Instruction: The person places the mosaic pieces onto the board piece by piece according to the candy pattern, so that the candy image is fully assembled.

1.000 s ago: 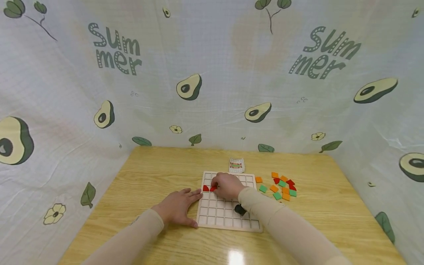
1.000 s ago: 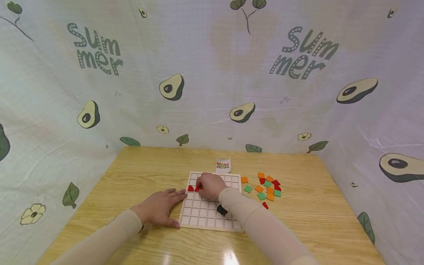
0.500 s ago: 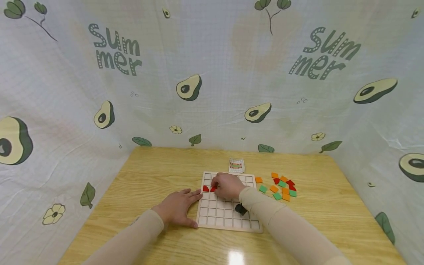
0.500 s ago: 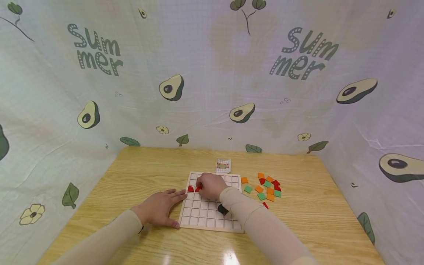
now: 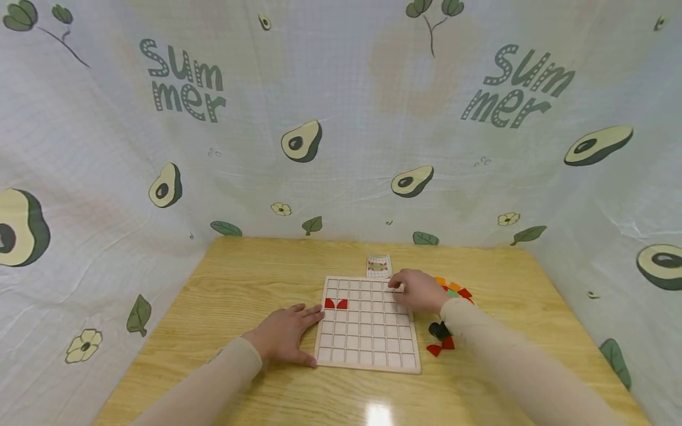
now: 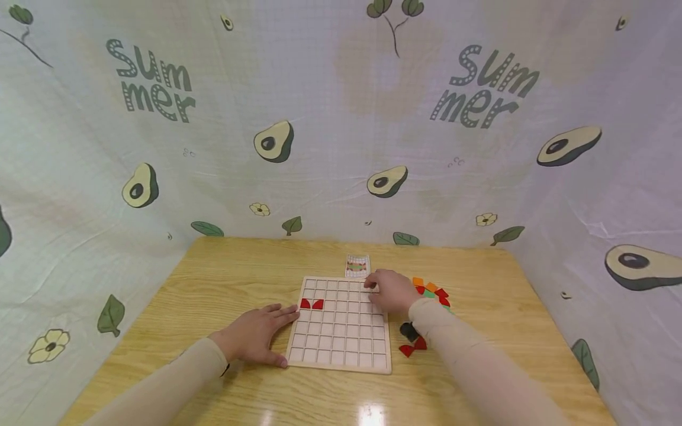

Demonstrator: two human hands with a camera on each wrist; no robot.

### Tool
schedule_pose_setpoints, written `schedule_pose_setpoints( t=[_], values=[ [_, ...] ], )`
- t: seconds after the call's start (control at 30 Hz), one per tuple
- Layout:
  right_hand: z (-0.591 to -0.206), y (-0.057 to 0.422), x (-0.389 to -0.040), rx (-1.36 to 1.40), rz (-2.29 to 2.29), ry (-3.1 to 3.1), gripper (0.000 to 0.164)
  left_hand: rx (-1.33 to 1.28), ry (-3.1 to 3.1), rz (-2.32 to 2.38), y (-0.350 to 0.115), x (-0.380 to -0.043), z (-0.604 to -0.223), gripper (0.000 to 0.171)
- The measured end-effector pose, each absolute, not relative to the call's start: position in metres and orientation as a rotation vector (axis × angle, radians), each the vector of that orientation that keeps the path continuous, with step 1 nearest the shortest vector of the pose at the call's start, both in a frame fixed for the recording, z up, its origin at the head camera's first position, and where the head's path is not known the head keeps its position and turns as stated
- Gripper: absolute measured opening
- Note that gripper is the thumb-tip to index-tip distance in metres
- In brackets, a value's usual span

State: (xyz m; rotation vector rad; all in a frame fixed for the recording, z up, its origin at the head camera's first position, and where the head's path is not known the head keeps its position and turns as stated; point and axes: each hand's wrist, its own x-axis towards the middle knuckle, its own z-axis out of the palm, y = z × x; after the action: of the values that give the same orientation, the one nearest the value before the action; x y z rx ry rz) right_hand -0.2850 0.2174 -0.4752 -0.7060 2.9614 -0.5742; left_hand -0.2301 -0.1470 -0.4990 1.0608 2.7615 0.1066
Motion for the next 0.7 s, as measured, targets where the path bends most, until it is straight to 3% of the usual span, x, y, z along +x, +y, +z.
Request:
schedule_pose_setpoints(
  t=[0.33,0.7],
  values=[
    [-0.479,0.296,-0.272,-0.516,-0.503,3.016,0.023,1.042,2.761,0.123,-0.150,-0.228,-0.497,0.103],
    [-0.493,0.306,-0.259,-0.418,-0.347,3.064,0.027,1.045,2.746,0.140,-0.148,-0.227,-0.494,0.103]
  ],
)
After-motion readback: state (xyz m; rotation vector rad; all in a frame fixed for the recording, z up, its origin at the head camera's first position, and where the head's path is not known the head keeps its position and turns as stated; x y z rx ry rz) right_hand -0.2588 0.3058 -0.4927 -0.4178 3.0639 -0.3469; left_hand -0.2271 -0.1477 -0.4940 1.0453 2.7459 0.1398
